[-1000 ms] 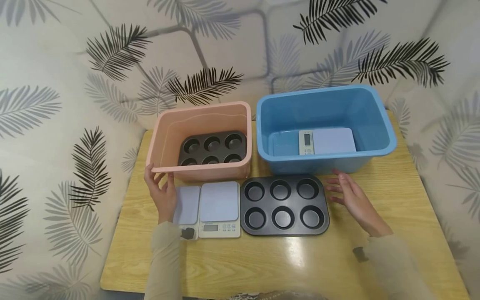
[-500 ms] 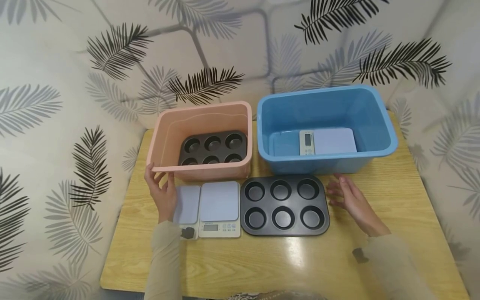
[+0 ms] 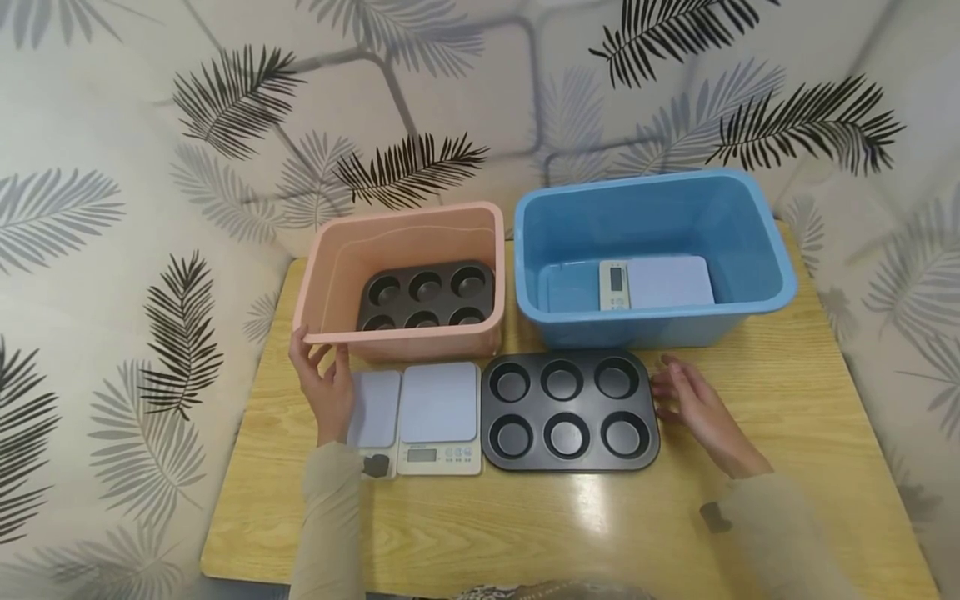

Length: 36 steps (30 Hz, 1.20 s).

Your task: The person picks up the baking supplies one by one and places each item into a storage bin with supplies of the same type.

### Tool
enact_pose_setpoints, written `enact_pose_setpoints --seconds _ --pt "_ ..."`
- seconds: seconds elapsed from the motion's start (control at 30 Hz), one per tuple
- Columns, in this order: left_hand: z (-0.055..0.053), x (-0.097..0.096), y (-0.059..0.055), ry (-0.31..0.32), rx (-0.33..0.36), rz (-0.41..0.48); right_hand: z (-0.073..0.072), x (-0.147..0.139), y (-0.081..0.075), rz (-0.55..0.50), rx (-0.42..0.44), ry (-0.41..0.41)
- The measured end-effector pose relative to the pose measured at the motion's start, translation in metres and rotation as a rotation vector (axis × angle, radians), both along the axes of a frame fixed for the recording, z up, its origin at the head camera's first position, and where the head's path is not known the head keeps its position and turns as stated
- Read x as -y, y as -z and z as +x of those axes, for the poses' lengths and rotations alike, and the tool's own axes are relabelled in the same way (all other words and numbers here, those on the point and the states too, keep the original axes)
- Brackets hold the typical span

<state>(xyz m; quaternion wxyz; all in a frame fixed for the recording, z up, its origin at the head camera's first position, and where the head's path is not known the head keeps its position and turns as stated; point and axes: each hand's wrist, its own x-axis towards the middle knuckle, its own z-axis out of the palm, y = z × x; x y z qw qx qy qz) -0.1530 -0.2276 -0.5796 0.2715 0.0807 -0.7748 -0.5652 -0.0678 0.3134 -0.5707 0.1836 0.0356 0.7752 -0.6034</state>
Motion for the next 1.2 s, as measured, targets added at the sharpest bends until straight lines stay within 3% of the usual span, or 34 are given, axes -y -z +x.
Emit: enact_pose_setpoints --seconds 0.33,0.77,1.2 --pt "0.002 0.000 0.000 -0.001 0.001 -0.002 0.004 0.005 0.001 0.096 0.047 -0.032" --pt "0.002 -0.001 -0.001 0.002 -0.006 -0.013 0.004 0.012 -0.004 0.100 0.093 -0.027" --pt "0.001 0.000 0.000 0.010 -0.020 -0.008 0.008 0.012 -0.022 0.044 0.018 -0.095"
